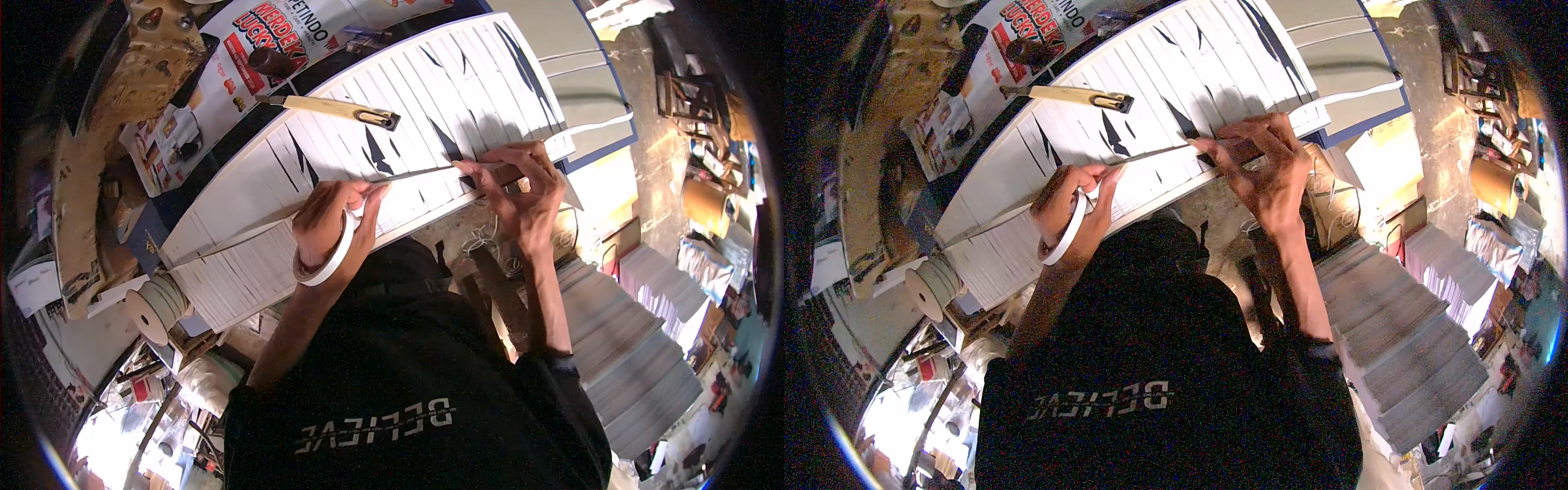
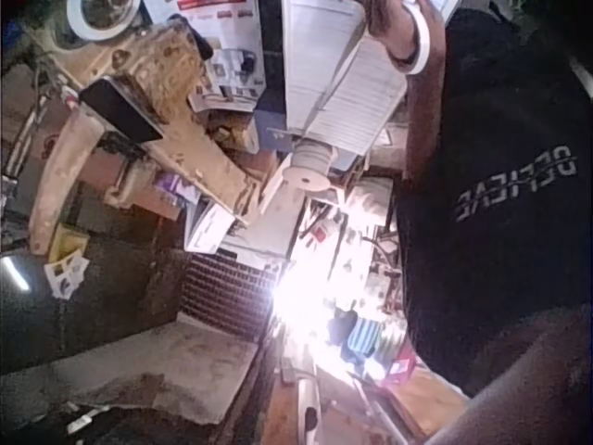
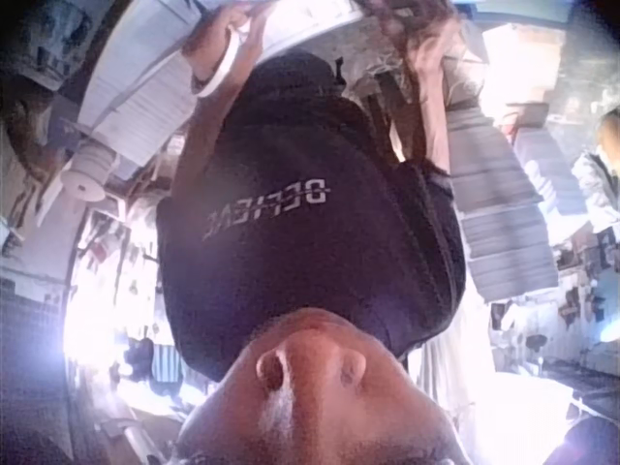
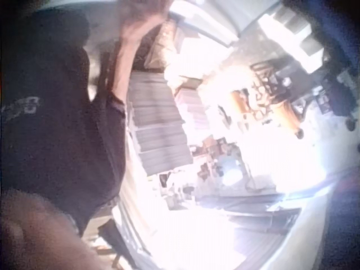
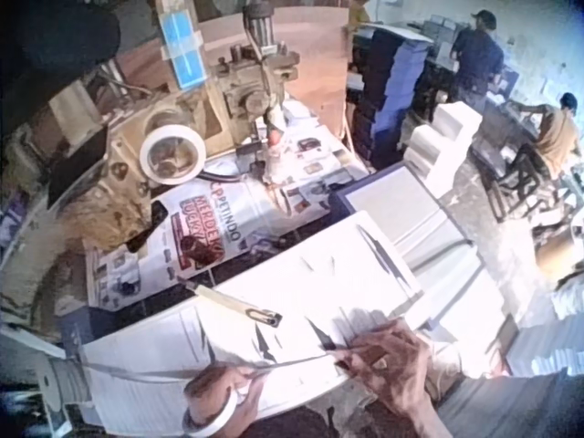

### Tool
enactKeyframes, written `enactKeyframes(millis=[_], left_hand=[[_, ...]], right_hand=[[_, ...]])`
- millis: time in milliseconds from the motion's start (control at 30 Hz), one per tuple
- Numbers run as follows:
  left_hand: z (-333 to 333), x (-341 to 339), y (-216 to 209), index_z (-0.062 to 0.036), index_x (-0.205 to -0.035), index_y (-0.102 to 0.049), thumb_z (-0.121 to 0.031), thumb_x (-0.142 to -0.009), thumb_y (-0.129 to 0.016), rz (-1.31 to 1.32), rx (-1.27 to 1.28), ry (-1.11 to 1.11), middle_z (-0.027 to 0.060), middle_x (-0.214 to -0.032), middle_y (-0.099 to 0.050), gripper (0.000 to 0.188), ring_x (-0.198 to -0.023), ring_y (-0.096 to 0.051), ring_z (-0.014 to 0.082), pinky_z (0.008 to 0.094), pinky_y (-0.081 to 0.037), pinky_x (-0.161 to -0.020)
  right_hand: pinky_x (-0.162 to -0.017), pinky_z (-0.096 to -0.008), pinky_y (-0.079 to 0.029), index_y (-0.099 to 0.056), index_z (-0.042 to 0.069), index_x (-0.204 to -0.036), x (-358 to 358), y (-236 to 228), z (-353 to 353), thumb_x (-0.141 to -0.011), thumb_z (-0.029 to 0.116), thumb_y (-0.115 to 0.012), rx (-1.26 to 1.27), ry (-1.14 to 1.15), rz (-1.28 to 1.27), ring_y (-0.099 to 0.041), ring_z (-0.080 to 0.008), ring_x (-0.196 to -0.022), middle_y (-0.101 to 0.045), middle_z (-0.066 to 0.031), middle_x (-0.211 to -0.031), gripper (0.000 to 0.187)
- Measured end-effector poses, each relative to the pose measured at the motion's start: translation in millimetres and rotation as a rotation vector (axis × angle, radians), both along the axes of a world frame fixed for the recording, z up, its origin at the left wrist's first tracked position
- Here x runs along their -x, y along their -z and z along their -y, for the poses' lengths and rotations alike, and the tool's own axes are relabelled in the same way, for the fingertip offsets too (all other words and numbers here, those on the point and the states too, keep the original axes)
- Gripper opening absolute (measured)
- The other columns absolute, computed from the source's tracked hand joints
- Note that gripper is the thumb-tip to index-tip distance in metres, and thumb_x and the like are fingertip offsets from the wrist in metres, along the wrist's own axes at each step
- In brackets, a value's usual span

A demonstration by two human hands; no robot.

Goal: The person applies a long strip of white tape across a stack of papers by hand, smoothing the tape down and repositioning the spool as needed.

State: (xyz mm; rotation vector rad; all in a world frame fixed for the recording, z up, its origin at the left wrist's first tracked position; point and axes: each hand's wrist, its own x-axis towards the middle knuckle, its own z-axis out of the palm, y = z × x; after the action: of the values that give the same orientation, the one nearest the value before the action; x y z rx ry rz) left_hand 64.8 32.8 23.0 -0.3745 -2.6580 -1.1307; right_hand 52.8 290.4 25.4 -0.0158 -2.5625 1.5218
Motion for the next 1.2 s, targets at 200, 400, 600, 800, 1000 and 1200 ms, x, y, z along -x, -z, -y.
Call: enactKeyframes(millis=[200,400,600,800,1000,1200], left_hand=[[-1,2,0,-0.0054,-0.081,-0.058,-0.007,-0.083,-0.088,-0.043,0.050,0.004,0.0108,-0.086,-0.073,0.030,-0.073,-0.072,0.0266,0.0346,-0.057,-0.065],[-1,0,4,-0.0039,-0.085,-0.060,0.001,-0.080,-0.086,-0.106,0.070,0.018,0.0118,-0.083,-0.071,0.027,-0.076,-0.070,0.0270,0.0362,-0.055,-0.066],[5,-6,-1,-0.0025,-0.098,-0.065,-0.001,-0.085,-0.081,-0.029,-0.044,-0.020,0.0137,-0.088,-0.071,0.020,-0.075,-0.071,0.0294,0.0366,-0.057,-0.068],[36,-9,-1,-0.0012,-0.112,-0.069,-0.003,-0.090,-0.080,0.125,-0.248,-0.077,0.0158,-0.114,-0.076,0.025,-0.096,-0.077,0.0220,0.0314,-0.063,-0.073],[49,-8,7,-0.0015,-0.092,-0.066,-0.001,-0.087,-0.084,0.208,-0.220,0.077,0.0156,-0.113,-0.077,0.018,-0.097,-0.076,0.0197,0.0288,-0.065,-0.073],[41,3,17,-0.0031,-0.084,-0.064,-0.004,-0.086,-0.087,0.062,-0.171,0.026,0.0107,-0.104,-0.077,0.022,-0.084,-0.074,0.0122,0.0252,-0.061,-0.066]], right_hand=[[-0.070,-0.0331,-0.060,-0.078,0.004,-0.098,1,-1,-1,-0.079,0.008,-0.091,-0.045,-0.005,-0.024,-0.074,-0.0207,-0.083,-0.070,-0.0102,-0.101,0.022],[-0.090,-0.0452,-0.054,-0.075,0.009,-0.106,-3,-16,51,-0.074,0.008,-0.088,-0.236,0.072,-0.111,-0.061,-0.0334,-0.102,-0.070,-0.0094,-0.105,0.035],[-0.073,-0.0351,-0.056,-0.080,0.007,-0.097,-1,4,68,-0.074,0.001,-0.089,-0.159,0.011,-0.119,-0.068,-0.0226,-0.085,-0.074,-0.0094,-0.092,0.026],[-0.074,-0.0374,-0.057,-0.080,0.007,-0.091,8,1,31,-0.073,0.000,-0.086,-0.147,0.018,-0.052,-0.069,-0.0274,-0.084,-0.073,-0.0107,-0.087,0.020],[-0.075,-0.0387,-0.057,-0.078,0.006,-0.091,8,1,32,-0.075,0.005,-0.087,-0.192,0.002,-0.062,-0.069,-0.0296,-0.085,-0.074,-0.0114,-0.089,0.019],[-0.075,-0.0388,-0.057,-0.077,0.006,-0.089,9,-4,34,-0.075,0.009,-0.089,-0.234,-0.006,-0.088,-0.069,-0.0290,-0.085,-0.074,-0.0105,-0.089,0.018]])
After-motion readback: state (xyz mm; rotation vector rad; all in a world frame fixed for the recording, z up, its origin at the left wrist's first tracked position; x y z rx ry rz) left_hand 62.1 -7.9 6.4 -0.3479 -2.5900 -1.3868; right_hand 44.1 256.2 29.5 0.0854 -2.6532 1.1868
